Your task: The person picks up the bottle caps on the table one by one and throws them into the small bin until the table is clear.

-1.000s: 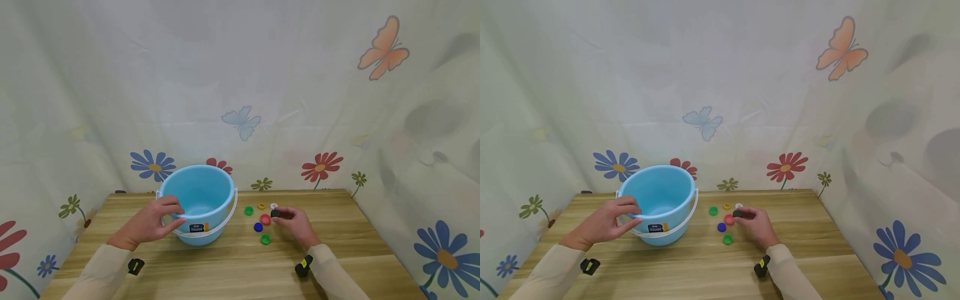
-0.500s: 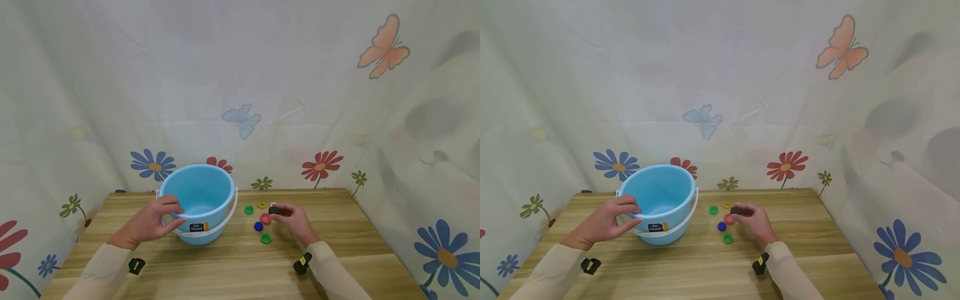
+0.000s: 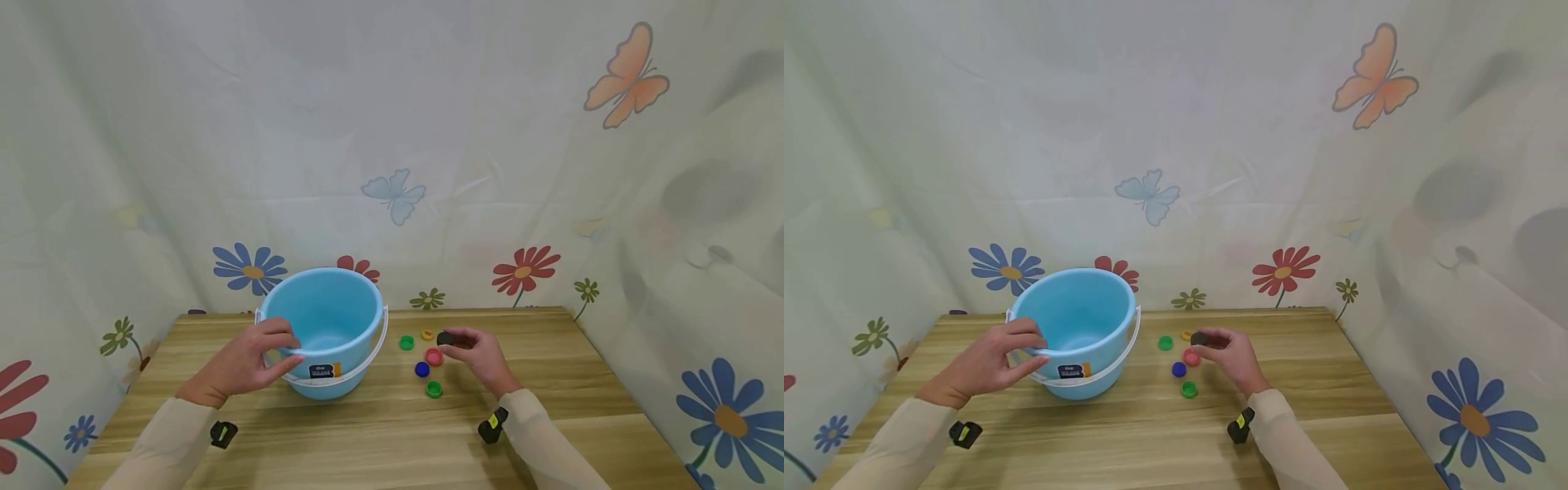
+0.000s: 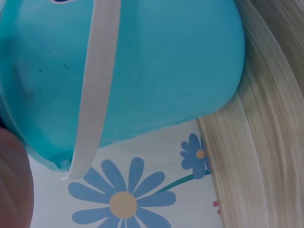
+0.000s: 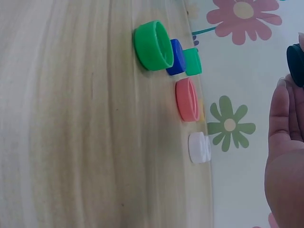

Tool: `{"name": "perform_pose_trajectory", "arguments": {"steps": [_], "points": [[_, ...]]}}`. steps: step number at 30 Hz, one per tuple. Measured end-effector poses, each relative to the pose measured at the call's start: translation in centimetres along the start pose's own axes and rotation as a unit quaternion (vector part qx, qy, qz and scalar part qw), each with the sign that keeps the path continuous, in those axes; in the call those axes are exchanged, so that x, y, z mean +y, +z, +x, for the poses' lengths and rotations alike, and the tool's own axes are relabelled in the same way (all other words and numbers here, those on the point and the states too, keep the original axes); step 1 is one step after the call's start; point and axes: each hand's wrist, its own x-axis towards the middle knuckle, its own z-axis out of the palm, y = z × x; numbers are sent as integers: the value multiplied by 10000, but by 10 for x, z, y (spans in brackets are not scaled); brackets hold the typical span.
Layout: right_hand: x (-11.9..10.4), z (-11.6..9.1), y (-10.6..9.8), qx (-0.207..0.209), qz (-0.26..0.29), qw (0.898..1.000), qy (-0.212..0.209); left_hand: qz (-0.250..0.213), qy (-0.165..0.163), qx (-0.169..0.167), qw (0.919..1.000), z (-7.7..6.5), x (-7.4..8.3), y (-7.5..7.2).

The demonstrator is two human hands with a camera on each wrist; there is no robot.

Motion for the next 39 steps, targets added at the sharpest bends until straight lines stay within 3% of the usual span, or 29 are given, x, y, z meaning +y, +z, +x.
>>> {"name": "perform_pose_trajectory", "arguments": {"steps": [27, 39], "points": [[-30, 8, 6, -256, -37, 9978, -616, -70, 274, 185, 9994, -1, -6, 2], [-46, 13, 13, -287, 17, 9963, -805, -31, 232, 195, 9995, 0, -6, 4]]}}
